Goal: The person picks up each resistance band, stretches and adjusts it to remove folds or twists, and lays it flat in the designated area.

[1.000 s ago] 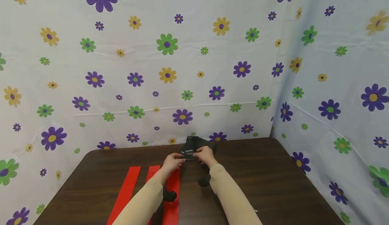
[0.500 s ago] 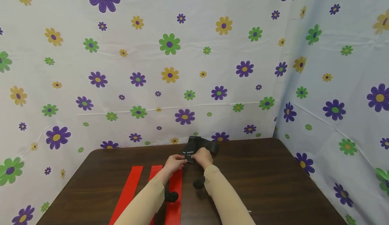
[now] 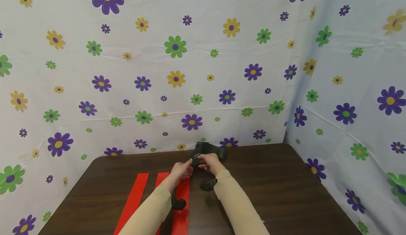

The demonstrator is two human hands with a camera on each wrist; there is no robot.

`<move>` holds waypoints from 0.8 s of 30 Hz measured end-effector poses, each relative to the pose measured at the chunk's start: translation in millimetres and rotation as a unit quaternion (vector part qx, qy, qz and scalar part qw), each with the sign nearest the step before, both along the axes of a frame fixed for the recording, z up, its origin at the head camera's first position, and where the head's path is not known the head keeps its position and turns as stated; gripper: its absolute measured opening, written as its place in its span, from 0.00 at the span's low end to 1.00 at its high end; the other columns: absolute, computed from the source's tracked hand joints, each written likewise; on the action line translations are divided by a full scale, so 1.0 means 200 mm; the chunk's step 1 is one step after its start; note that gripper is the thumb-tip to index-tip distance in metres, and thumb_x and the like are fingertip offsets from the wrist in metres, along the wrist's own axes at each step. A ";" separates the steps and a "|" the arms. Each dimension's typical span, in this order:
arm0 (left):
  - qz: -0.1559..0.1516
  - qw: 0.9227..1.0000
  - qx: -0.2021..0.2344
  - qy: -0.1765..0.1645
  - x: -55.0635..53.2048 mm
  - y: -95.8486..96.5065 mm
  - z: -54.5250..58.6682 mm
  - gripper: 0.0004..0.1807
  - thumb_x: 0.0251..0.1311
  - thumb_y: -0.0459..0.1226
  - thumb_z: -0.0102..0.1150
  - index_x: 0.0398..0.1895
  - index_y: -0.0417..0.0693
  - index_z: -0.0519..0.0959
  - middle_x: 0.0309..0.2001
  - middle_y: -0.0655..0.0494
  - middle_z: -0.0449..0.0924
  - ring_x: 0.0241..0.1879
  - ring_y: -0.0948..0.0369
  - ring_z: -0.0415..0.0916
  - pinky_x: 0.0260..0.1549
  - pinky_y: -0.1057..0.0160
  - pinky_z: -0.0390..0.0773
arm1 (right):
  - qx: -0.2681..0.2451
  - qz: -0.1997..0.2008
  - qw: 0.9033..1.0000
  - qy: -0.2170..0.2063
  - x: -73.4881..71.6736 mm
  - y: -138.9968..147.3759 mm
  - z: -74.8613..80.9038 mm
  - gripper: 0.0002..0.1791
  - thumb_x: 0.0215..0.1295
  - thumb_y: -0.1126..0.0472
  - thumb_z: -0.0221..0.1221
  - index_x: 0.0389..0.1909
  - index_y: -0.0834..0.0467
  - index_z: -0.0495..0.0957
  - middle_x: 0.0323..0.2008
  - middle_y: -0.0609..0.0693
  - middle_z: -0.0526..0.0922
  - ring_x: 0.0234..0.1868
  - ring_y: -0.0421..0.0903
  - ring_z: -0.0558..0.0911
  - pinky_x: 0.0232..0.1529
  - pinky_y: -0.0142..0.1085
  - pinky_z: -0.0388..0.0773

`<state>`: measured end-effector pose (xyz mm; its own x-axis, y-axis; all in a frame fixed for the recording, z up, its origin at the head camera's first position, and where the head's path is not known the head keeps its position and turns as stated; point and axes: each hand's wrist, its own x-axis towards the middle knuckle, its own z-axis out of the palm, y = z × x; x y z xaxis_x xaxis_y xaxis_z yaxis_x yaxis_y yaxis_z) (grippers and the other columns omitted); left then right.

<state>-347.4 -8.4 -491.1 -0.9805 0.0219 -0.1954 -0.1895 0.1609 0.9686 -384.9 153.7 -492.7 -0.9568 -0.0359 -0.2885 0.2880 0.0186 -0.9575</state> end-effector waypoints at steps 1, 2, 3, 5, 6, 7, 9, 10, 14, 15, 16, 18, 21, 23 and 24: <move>0.002 1.000 0.006 -0.003 0.00 0.00 0.00 0.28 0.68 0.48 0.53 0.39 0.23 0.79 0.36 0.35 0.83 0.32 0.50 0.82 0.35 0.56 0.82 | -0.016 0.001 1.000 -0.011 0.00 0.00 -0.01 0.16 0.60 0.57 0.62 0.42 0.66 0.81 0.34 0.55 0.86 0.22 0.40 0.81 0.21 0.29 0.70; 0.006 1.000 0.014 -0.009 0.00 0.00 -0.01 0.29 0.68 0.49 0.53 0.39 0.23 0.79 0.36 0.35 0.83 0.30 0.52 0.82 0.34 0.57 0.82 | -0.031 0.002 0.999 -0.021 -0.01 -0.01 -0.01 0.17 0.61 0.56 0.62 0.43 0.66 0.81 0.34 0.54 0.86 0.22 0.39 0.81 0.21 0.28 0.71; 0.009 1.000 0.023 -0.012 0.00 -0.01 -0.01 0.30 0.68 0.49 0.53 0.40 0.23 0.79 0.36 0.35 0.82 0.28 0.53 0.82 0.33 0.57 0.82 | -0.040 -0.002 0.999 -0.031 -0.01 -0.02 -0.01 0.18 0.61 0.56 0.62 0.45 0.66 0.81 0.35 0.53 0.86 0.23 0.39 0.81 0.23 0.28 0.72; 0.016 0.998 0.049 -0.019 0.00 -0.02 -0.02 0.30 0.68 0.49 0.53 0.42 0.23 0.78 0.36 0.36 0.82 0.26 0.57 0.80 0.31 0.59 0.82 | -0.063 -0.001 0.997 -0.042 -0.01 -0.03 -0.02 0.20 0.61 0.55 0.63 0.47 0.67 0.81 0.34 0.52 0.86 0.24 0.40 0.81 0.24 0.29 0.74; 0.019 0.997 0.066 -0.022 -0.01 -0.02 -0.03 0.29 0.68 0.48 0.53 0.44 0.23 0.77 0.37 0.37 0.82 0.25 0.58 0.80 0.31 0.60 0.82 | -0.073 -0.001 0.996 -0.048 -0.02 -0.04 -0.03 0.20 0.62 0.55 0.63 0.48 0.66 0.80 0.33 0.51 0.86 0.25 0.40 0.82 0.25 0.29 0.75; 0.022 0.996 0.084 -0.023 -0.01 -0.02 -0.03 0.28 0.68 0.47 0.54 0.46 0.23 0.76 0.36 0.37 0.82 0.24 0.60 0.79 0.30 0.61 0.82 | -0.080 0.000 0.995 -0.051 -0.01 -0.04 -0.03 0.21 0.62 0.55 0.63 0.48 0.67 0.80 0.32 0.50 0.86 0.25 0.41 0.82 0.26 0.30 0.76; 0.027 0.993 0.115 -0.022 -0.02 -0.03 -0.04 0.25 0.68 0.44 0.55 0.49 0.25 0.74 0.35 0.41 0.81 0.24 0.62 0.78 0.29 0.64 0.81 | -0.094 0.003 0.994 -0.055 0.00 -0.06 -0.02 0.21 0.62 0.55 0.63 0.48 0.67 0.80 0.31 0.50 0.85 0.26 0.41 0.82 0.28 0.31 0.78; 0.028 0.991 0.127 -0.019 -0.03 -0.04 -0.04 0.23 0.68 0.43 0.55 0.49 0.27 0.73 0.34 0.43 0.81 0.24 0.62 0.77 0.29 0.64 0.81 | -0.101 0.004 0.993 -0.056 0.00 -0.06 -0.02 0.21 0.63 0.55 0.63 0.48 0.68 0.80 0.31 0.50 0.85 0.26 0.42 0.82 0.29 0.32 0.79; 0.030 0.989 0.144 -0.010 -0.03 -0.05 0.00 0.14 0.66 0.36 0.57 0.44 0.31 0.73 0.29 0.48 0.81 0.24 0.62 0.78 0.30 0.64 0.81 | -0.124 0.004 0.991 -0.053 0.02 -0.08 -0.02 0.23 0.66 0.54 0.59 0.53 0.69 0.77 0.36 0.54 0.85 0.31 0.44 0.82 0.37 0.36 0.81; 0.030 0.989 0.143 -0.009 -0.02 -0.05 0.00 0.12 0.65 0.36 0.57 0.42 0.32 0.73 0.28 0.48 0.81 0.24 0.61 0.78 0.30 0.64 0.81 | -0.130 0.002 0.990 -0.052 0.02 -0.08 -0.02 0.24 0.67 0.53 0.58 0.54 0.69 0.75 0.39 0.56 0.85 0.33 0.45 0.83 0.40 0.38 0.81; 0.029 0.990 0.140 -0.008 -0.02 -0.05 0.01 0.11 0.65 0.35 0.57 0.41 0.33 0.73 0.27 0.49 0.81 0.24 0.61 0.78 0.30 0.63 0.82 | -0.137 0.001 0.989 -0.050 0.03 -0.08 -0.03 0.26 0.68 0.53 0.57 0.56 0.70 0.74 0.42 0.58 0.84 0.35 0.47 0.83 0.43 0.40 0.81; 0.019 0.991 0.136 -0.007 -0.01 -0.06 0.01 0.10 0.64 0.34 0.58 0.40 0.32 0.75 0.27 0.48 0.80 0.24 0.61 0.78 0.30 0.63 0.82 | -0.157 -0.006 0.986 -0.054 0.02 -0.09 -0.03 0.28 0.70 0.52 0.56 0.59 0.70 0.71 0.48 0.62 0.82 0.40 0.50 0.83 0.48 0.44 0.79; -0.005 0.992 0.125 -0.004 0.00 -0.07 0.01 0.10 0.64 0.34 0.57 0.40 0.31 0.77 0.27 0.48 0.80 0.23 0.61 0.78 0.30 0.63 0.82 | -0.192 -0.024 0.979 -0.057 0.02 -0.09 -0.04 0.30 0.70 0.52 0.56 0.61 0.71 0.68 0.53 0.65 0.79 0.43 0.52 0.83 0.53 0.49 0.75; -0.021 0.993 0.119 -0.005 0.01 -0.07 0.01 0.10 0.64 0.34 0.56 0.39 0.32 0.78 0.27 0.48 0.80 0.23 0.61 0.78 0.30 0.62 0.81 | -0.214 -0.040 0.974 -0.056 0.01 -0.09 -0.04 0.30 0.70 0.53 0.56 0.62 0.72 0.67 0.54 0.67 0.78 0.43 0.52 0.84 0.54 0.49 0.74; -0.027 0.993 0.116 -0.006 0.02 -0.08 0.01 0.10 0.64 0.34 0.56 0.39 0.32 0.78 0.27 0.48 0.79 0.23 0.61 0.78 0.30 0.62 0.81 | -0.222 -0.049 0.972 -0.056 0.01 -0.09 -0.04 0.30 0.69 0.54 0.56 0.62 0.72 0.67 0.54 0.67 0.77 0.43 0.52 0.84 0.54 0.49 0.74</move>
<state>-342.9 -24.0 -488.6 -0.9744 0.1192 -0.1906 -0.1983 -0.0557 0.9786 -383.6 135.4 -501.7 -0.9256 -0.0906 -0.3675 0.3698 -0.4232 -0.8271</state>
